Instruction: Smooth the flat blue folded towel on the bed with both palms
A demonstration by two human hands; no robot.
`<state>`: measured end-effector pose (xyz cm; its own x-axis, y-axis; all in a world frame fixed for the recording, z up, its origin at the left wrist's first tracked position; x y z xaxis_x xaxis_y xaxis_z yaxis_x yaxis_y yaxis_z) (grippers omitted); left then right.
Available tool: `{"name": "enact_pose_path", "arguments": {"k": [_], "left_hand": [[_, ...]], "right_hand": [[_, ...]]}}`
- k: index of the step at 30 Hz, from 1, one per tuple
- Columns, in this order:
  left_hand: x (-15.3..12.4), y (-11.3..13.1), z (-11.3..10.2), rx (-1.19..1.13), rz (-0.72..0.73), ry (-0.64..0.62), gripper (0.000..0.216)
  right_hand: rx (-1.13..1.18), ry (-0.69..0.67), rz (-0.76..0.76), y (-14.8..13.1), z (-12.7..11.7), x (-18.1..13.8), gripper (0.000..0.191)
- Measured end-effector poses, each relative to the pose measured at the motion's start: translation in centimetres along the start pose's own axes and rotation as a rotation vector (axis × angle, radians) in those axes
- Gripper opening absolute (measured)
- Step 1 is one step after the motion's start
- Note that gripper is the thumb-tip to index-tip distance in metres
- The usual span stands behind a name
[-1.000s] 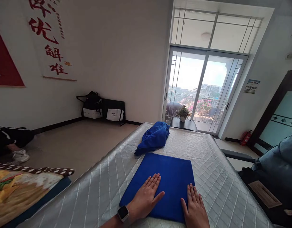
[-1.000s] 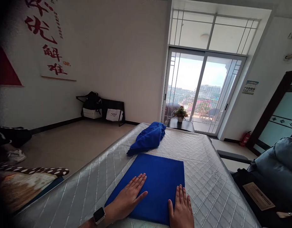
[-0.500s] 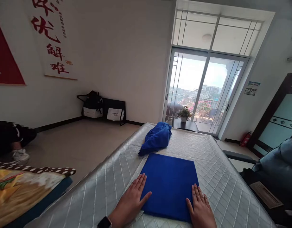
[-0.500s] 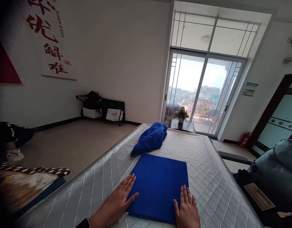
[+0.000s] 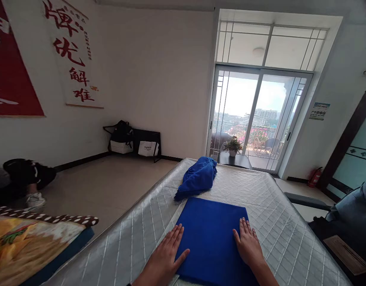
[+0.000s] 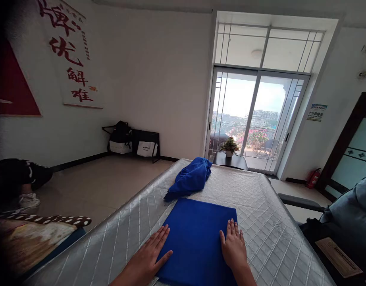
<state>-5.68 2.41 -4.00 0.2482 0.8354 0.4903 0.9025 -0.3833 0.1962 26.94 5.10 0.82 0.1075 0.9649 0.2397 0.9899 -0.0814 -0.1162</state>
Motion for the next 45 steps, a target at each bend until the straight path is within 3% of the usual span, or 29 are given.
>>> {"name": "enact_pose_path", "arguments": {"k": [4,12,15,18,22,26,31,40,45], "left_hand": [[0.0,-0.2,0.6,0.014,-0.012,-0.02,0.073],[0.8,0.2,0.8,0.072,-0.069,-0.065,0.076],[2.6,3.4,0.8,0.058,-0.037,-0.116,0.075],[5.2,9.1,1.5,-0.06,0.131,-0.174,0.072],[8.8,15.8,3.6,-0.224,0.294,-0.132,0.069],[11.0,17.6,5.9,-0.244,0.255,-0.12,0.071],[11.2,14.4,7.0,-0.197,0.212,-0.091,0.073],[11.5,1.5,4.6,-0.007,-0.081,-0.088,0.084],[10.8,-0.8,4.3,0.002,-0.115,-0.042,0.083]], "right_hand": [[0.001,0.017,-0.017,0.5,1.6,-0.2,0.069],[0.068,0.024,0.007,0.7,1.6,-0.2,0.069],[0.077,0.029,0.011,0.6,1.6,-0.2,0.069],[0.059,0.028,0.015,0.6,1.5,-0.3,0.068],[0.032,0.013,-0.09,0.6,1.2,-0.5,0.058],[0.006,0.011,-0.092,0.7,1.1,-0.5,0.057],[0.037,0.031,-0.025,0.6,1.2,-0.3,0.065],[0.033,0.026,0.003,0.7,1.6,-0.1,0.067],[0.043,0.031,0.008,0.7,1.5,-0.2,0.068]]}}
Point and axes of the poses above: each hand's wrist, its own x-axis towards the middle knuckle, its own z-axis out of the palm, y = z × x, the point moved 3 cm from there along x, towards the middle knuckle, and after that the axes turned 13 degrees about y, right-handed, at the moved point
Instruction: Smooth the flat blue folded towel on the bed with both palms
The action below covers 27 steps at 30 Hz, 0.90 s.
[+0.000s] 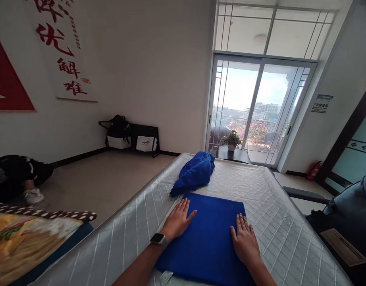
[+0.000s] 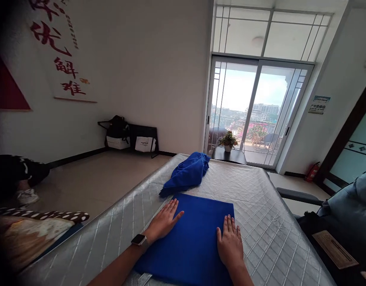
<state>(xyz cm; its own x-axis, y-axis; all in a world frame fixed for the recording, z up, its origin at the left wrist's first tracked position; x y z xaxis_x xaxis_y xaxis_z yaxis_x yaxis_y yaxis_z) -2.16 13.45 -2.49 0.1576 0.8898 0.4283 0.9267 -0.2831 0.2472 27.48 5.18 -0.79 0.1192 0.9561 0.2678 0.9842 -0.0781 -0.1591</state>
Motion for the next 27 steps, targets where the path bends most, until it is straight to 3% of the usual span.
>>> {"name": "enact_pose_path", "arguments": {"k": [15,22,27], "left_hand": [[-0.1,0.6,-0.6,0.002,-0.019,-0.026,0.083],[0.0,0.6,-0.6,-0.001,-0.001,-0.002,0.084],[-0.1,0.6,-0.6,-0.009,-0.014,-0.015,0.084]], "right_hand": [[-0.156,0.024,-0.032,-0.4,-0.5,0.3,0.065],[-0.136,0.024,-0.065,0.0,-1.5,4.2,0.061],[-0.074,0.02,-0.059,0.5,0.2,7.0,0.061]]}}
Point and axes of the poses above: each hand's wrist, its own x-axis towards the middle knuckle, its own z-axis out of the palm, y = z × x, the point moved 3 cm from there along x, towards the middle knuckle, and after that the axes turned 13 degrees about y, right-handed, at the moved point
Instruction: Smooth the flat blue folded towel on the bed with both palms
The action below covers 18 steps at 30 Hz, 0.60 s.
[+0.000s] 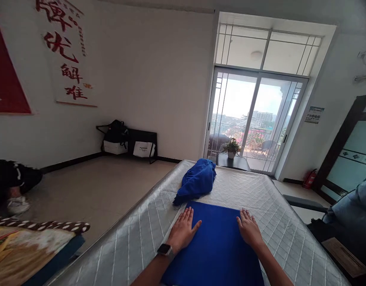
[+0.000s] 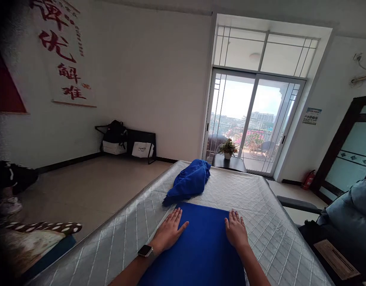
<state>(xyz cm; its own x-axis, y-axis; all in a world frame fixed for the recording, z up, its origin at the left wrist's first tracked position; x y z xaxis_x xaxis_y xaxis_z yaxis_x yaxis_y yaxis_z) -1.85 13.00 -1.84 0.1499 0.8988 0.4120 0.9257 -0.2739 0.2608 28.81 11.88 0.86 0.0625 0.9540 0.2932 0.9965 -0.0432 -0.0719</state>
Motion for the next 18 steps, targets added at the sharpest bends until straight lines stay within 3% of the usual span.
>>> {"name": "enact_pose_path", "arguments": {"k": [7,18], "left_hand": [[0.1,-0.1,0.3,0.024,-0.014,-0.016,0.085],[0.2,-0.4,0.9,0.036,-0.009,-0.012,0.086]], "right_hand": [[0.04,0.025,0.019,1.1,3.3,0.4,0.062],[0.087,0.037,0.026,1.1,3.0,0.6,0.066]]}}
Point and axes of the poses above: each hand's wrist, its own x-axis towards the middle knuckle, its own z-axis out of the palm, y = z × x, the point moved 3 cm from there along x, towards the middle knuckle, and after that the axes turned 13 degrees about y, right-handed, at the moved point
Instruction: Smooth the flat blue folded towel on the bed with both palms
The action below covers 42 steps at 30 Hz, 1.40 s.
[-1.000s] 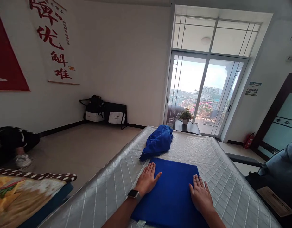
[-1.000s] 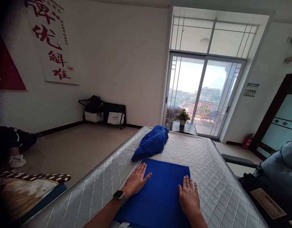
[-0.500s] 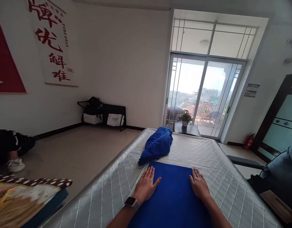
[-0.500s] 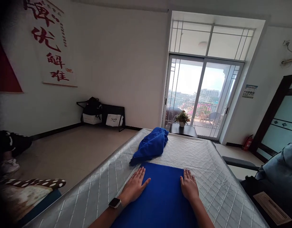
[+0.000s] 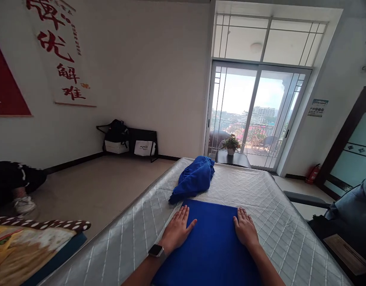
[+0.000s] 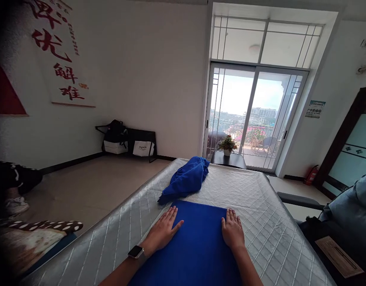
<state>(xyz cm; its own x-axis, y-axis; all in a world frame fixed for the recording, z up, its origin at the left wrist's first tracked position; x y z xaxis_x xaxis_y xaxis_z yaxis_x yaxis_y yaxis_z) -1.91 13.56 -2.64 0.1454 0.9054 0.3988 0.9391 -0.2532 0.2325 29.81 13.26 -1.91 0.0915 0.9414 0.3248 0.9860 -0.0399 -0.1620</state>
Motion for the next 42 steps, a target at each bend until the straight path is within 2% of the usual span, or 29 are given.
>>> {"name": "enact_pose_path", "arguments": {"k": [8,12,15,19,22,27,29,32,34,36,39,42], "left_hand": [[0.0,0.0,0.6,0.027,0.014,0.056,0.082],[0.2,0.2,0.4,0.056,0.009,-0.002,0.086],[1.1,0.0,-0.3,0.127,-0.063,-0.044,0.092],[3.1,0.8,-1.2,0.189,-0.135,-0.005,0.097],[4.1,4.3,-1.0,0.152,-0.047,0.032,0.093],[4.1,14.5,1.8,-0.014,0.223,0.011,0.076],[4.0,17.9,3.1,-0.113,0.295,-0.01,0.073],[4.1,20.1,4.5,-0.174,0.297,-0.03,0.072],[4.3,19.8,4.8,-0.177,0.268,-0.03,0.073],[4.4,18.4,4.7,-0.172,0.237,-0.028,0.075],[4.5,14.8,3.9,-0.144,0.178,-0.023,0.079],[4.6,10.3,2.9,-0.093,0.094,-0.012,0.081]], "right_hand": [[0.026,-0.002,0.002,-0.2,-0.5,-0.2,0.065],[0.044,0.008,0.001,-0.2,-0.7,-0.3,0.066],[0.052,0.013,-0.001,-0.2,-0.8,-0.4,0.066],[0.055,0.019,0.0,-0.2,-0.7,-0.4,0.066],[0.054,0.019,0.002,-0.3,-0.7,-0.3,0.065],[0.038,0.013,-0.019,-0.3,-0.8,-0.5,0.063],[0.027,0.006,-0.035,-0.3,-0.9,-0.6,0.061],[0.011,-0.004,-0.044,-0.1,-0.9,-0.6,0.06],[0.002,-0.009,-0.04,-0.1,-0.9,-0.5,0.06],[-0.003,-0.012,-0.036,-0.1,-0.8,-0.4,0.061],[-0.002,-0.014,-0.024,-0.3,-0.8,-0.2,0.062],[0.005,-0.013,-0.006,-0.3,-0.8,-0.2,0.063]]}}
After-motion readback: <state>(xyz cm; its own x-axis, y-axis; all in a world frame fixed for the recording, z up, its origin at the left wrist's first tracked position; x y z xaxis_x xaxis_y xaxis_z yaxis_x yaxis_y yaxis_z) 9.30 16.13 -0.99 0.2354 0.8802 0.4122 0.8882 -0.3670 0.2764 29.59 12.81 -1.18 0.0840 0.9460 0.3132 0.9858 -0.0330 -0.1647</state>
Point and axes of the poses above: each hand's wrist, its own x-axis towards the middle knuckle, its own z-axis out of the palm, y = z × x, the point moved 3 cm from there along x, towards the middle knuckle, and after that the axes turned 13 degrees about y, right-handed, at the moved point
